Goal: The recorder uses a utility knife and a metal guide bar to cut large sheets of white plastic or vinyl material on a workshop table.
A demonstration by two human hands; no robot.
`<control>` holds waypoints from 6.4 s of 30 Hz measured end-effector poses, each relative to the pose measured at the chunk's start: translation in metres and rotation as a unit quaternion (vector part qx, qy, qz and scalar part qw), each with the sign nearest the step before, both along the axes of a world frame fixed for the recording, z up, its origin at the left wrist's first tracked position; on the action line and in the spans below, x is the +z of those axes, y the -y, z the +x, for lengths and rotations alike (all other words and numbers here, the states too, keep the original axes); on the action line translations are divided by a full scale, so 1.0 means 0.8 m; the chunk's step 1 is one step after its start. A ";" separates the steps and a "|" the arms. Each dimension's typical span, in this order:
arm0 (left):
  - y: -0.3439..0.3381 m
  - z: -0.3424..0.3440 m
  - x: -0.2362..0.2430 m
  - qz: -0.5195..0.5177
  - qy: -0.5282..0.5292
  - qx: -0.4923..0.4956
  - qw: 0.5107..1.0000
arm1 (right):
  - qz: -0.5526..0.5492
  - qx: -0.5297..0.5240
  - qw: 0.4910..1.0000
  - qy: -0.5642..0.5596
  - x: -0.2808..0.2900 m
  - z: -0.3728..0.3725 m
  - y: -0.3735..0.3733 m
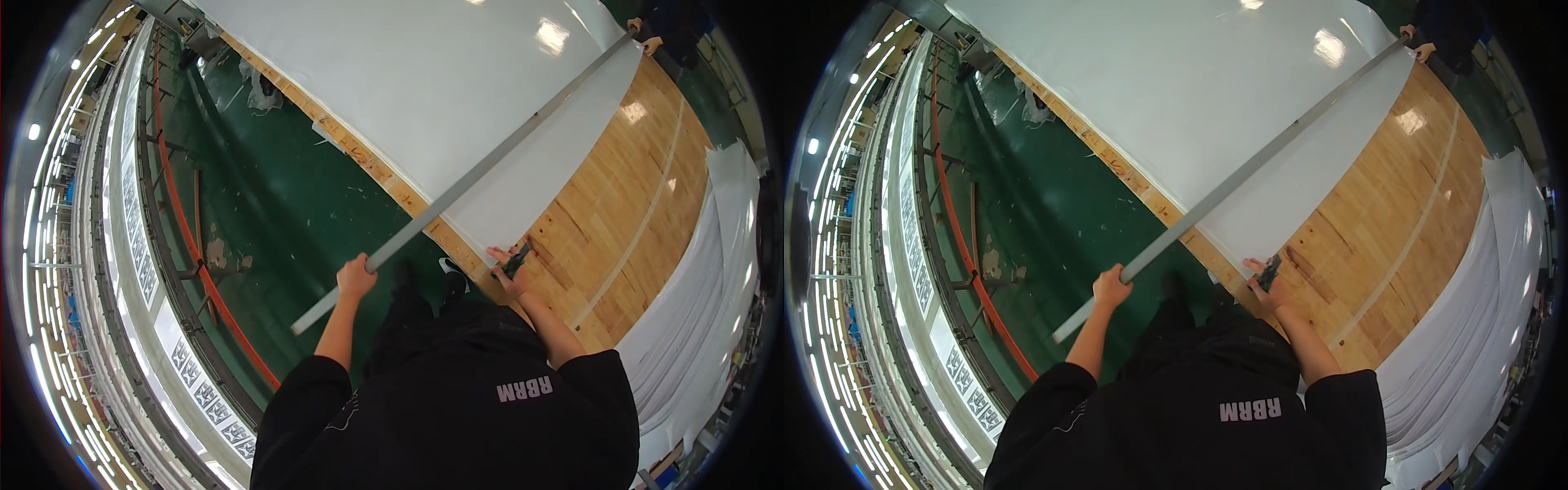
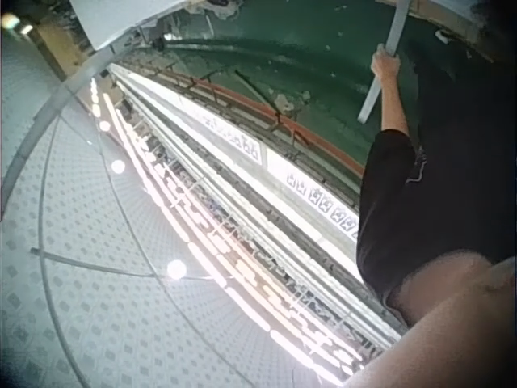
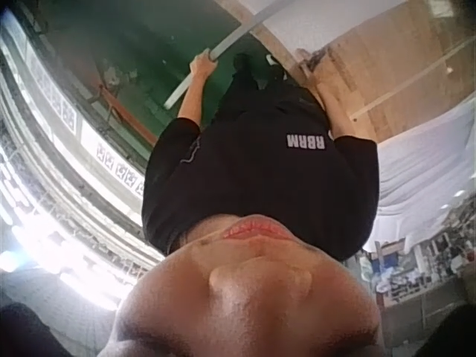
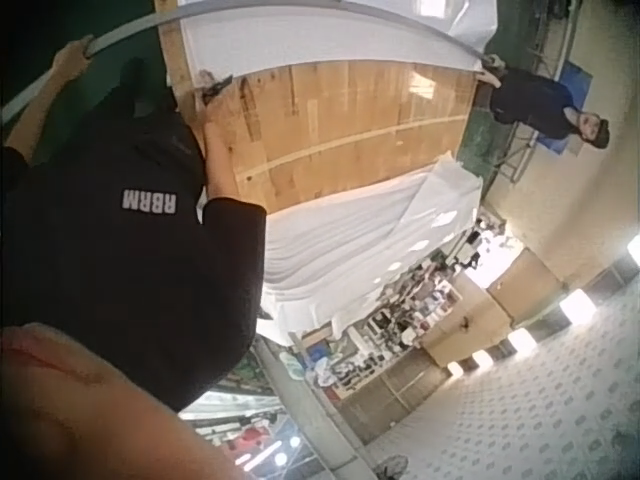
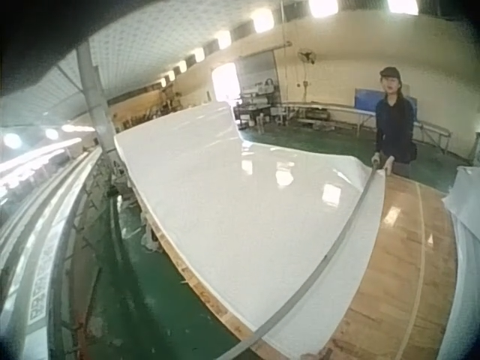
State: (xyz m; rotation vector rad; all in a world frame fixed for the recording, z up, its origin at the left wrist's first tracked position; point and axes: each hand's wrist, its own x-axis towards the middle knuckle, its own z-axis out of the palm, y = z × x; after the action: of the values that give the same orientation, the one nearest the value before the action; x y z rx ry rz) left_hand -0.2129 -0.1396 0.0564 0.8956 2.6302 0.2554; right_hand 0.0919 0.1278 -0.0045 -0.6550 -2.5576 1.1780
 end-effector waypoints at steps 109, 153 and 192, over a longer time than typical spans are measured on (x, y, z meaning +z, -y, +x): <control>-0.048 -0.183 -0.056 0.000 0.043 -0.004 0.999 | -0.372 -0.277 0.884 -0.053 0.000 -0.047 0.023; -0.056 -0.186 -0.046 -0.121 0.071 -0.101 0.985 | -0.209 -0.285 0.929 0.110 0.034 -0.040 0.014; -0.122 -0.187 -0.062 0.018 0.189 -0.145 0.971 | -0.447 -0.377 0.810 -0.051 0.018 -0.046 0.012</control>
State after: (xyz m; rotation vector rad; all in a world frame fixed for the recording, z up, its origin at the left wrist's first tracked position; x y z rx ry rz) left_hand -0.3624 -0.0417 0.0069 1.1076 2.1238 0.3592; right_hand 0.0552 0.1186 0.0097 -1.5332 -1.2282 1.9134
